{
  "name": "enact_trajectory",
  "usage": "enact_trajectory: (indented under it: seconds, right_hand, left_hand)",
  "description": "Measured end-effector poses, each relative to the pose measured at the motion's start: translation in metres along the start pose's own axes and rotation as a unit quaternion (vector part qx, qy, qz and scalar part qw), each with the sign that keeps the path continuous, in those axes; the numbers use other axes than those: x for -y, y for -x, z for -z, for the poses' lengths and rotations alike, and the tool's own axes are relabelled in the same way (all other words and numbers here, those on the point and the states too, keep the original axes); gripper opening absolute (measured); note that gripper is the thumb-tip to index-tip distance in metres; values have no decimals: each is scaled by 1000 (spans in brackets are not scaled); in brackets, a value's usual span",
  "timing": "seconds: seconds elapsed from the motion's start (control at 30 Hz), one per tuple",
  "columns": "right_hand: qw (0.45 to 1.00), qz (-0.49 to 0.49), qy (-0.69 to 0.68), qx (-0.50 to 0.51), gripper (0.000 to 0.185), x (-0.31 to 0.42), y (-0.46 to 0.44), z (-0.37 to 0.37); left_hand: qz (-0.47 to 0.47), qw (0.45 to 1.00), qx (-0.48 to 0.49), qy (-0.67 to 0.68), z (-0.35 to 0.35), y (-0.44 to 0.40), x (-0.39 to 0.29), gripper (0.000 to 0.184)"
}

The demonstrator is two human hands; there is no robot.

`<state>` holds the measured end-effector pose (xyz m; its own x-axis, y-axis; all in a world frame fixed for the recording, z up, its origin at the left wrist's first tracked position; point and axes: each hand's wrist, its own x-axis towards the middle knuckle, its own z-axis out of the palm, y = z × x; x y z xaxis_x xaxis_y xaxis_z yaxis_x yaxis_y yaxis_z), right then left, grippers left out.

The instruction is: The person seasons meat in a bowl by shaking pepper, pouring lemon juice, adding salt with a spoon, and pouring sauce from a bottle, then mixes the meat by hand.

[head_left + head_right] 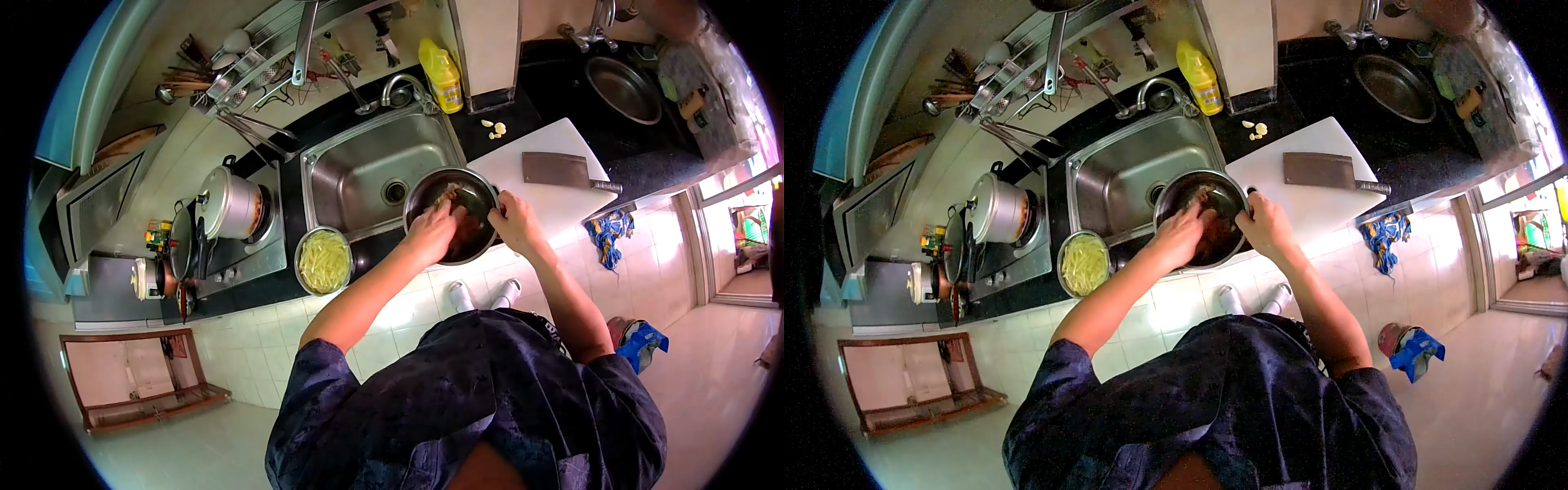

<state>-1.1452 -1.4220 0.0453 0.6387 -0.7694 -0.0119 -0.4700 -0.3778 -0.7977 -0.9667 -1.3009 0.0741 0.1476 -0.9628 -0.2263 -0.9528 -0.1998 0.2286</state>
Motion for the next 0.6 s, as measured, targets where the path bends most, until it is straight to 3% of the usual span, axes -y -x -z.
enact_trajectory:
  seconds: [0.03, 0.1, 0.17, 0.2, 0.23, 0.3, 0.37, 0.43, 0.5, 0.53, 0.6]
  right_hand:
    - [1000, 6, 4, 2, 28, 1, -1, -2]
    - [1000, -22, -16, 14, 28, -4, -1, -4]
    - [999, -37, -16, 17, 28, -3, 0, -3]
    - [999, -35, -6, 16, 28, 3, 1, 0]
    - [999, -33, 3, 16, 28, 6, 2, 1]
    - [999, -16, 17, 22, 28, 7, 5, -3]
    - [1000, -12, 16, 20, 29, 8, 3, -5]
    - [1000, -22, 2, 15, 29, 8, 3, -7]
    - [1000, -5, 1, 9, 29, 5, 1, -9]
    - [1000, 3, 0, 6, 29, 4, -1, -9]
    - [1000, -3, 6, 16, 28, -3, -1, -8]
  left_hand:
    - [90, 986, 141, -9, 12, -16, 5, 29]
    - [47, 995, 89, 8, 17, -14, 9, 27]
    - [-55, 998, 16, -9, -8, 2, 11, 26]
    - [-127, 982, -7, -138, -14, 11, 5, 30]
    - [-154, 987, 4, -40, -14, 11, 5, 34]
    - [-10, 989, 143, -30, 2, -8, 4, 33]
    - [-55, 991, -120, -32, -12, -12, 18, 16]
    - [-55, 990, -129, -12, 2, -9, 2, 23]
    - [-66, 996, -65, 12, 5, 4, -16, 32]
    - [-169, 984, -49, -14, -10, 0, 0, 30]
    - [-146, 988, -33, -27, -23, -6, 19, 26]
